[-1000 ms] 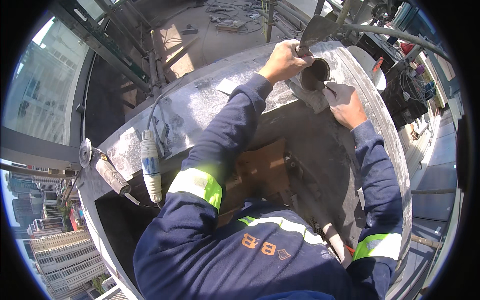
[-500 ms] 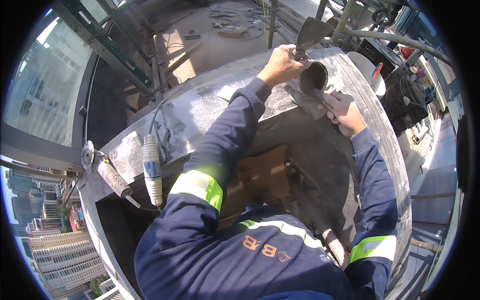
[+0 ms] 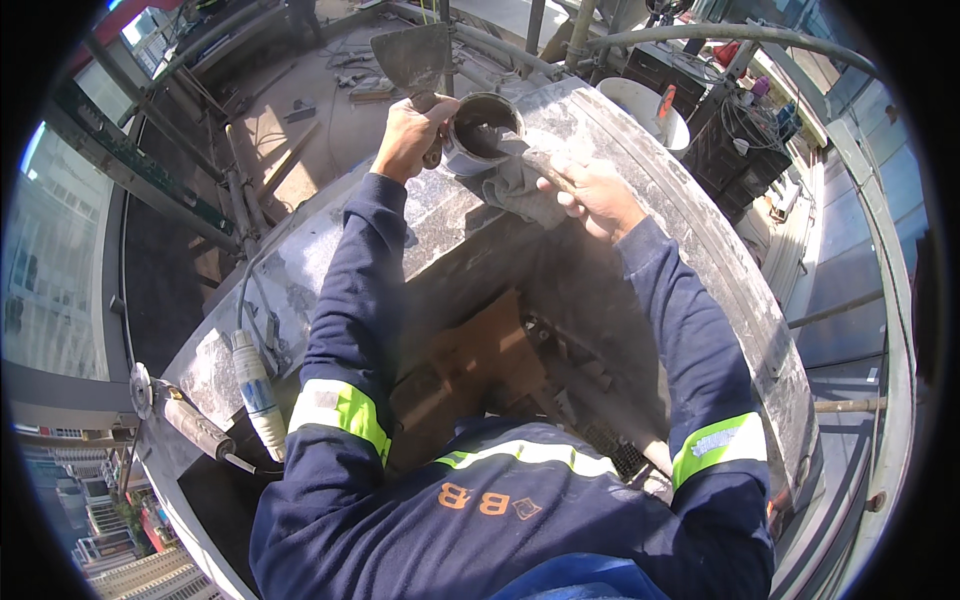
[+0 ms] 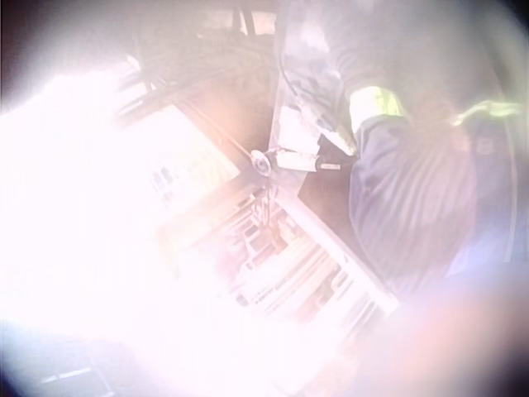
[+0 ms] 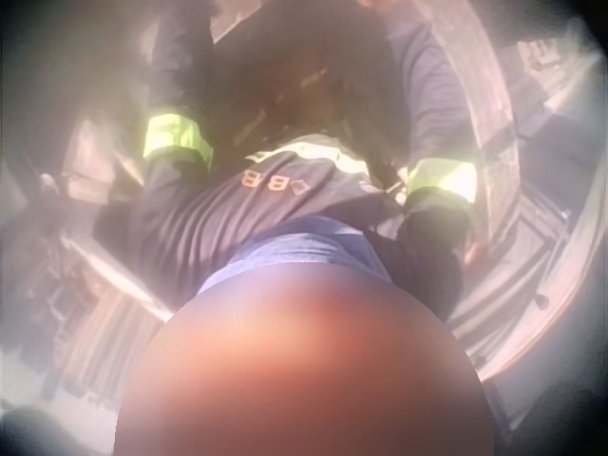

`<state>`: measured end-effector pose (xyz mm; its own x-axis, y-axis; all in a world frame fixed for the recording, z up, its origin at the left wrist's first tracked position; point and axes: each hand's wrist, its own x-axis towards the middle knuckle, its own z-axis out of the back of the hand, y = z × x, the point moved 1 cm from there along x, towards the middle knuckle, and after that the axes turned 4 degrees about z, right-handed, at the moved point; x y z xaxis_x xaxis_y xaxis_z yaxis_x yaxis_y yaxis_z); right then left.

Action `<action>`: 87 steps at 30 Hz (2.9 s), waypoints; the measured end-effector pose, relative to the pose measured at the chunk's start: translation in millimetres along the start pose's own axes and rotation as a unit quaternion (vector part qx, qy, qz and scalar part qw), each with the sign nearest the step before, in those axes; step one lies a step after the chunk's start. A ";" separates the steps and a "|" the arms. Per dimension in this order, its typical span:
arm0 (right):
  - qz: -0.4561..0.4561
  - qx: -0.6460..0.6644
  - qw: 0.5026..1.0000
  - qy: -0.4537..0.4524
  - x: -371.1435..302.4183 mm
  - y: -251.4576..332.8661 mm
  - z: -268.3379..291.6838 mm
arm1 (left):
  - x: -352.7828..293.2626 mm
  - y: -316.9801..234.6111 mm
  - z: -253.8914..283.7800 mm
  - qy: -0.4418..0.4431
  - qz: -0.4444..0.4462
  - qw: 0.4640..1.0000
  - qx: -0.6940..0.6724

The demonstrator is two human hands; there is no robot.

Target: The person applies a dark adhesive from a small container onto a curved concrete surface using a trowel, then uses a handheld angle grinder to smooth the area. The person repeatedly scoops adhesive and spreads it, then switches to grinding the surface.

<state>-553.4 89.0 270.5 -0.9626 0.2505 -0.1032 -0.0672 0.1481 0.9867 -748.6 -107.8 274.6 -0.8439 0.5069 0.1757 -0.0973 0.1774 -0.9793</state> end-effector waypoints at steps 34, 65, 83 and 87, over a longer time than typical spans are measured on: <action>0.403 -0.228 0.885 0.041 -121.2 69.0 74.2 | -138.7 -58.1 -51.3 0.316 0.146 0.937 0.014; 0.104 -0.576 0.683 -0.437 -576.0 -16.1 -30.6 | -258.7 -14.9 -293.9 0.695 0.070 0.705 -0.124; 0.272 -0.231 0.392 -0.848 -675.1 -216.9 -366.1 | -685.7 -55.3 -198.3 0.895 0.169 0.394 -0.124; 0.350 -0.114 0.302 -0.880 -708.6 -213.1 -424.4 | -726.4 -56.2 -188.8 0.941 0.120 0.290 -0.129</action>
<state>31.6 -526.1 186.6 0.8530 0.2939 0.4312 -0.2188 -0.5487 0.8069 -30.5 -326.7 220.9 0.9949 0.0519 0.0868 0.0925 -0.1190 -0.9886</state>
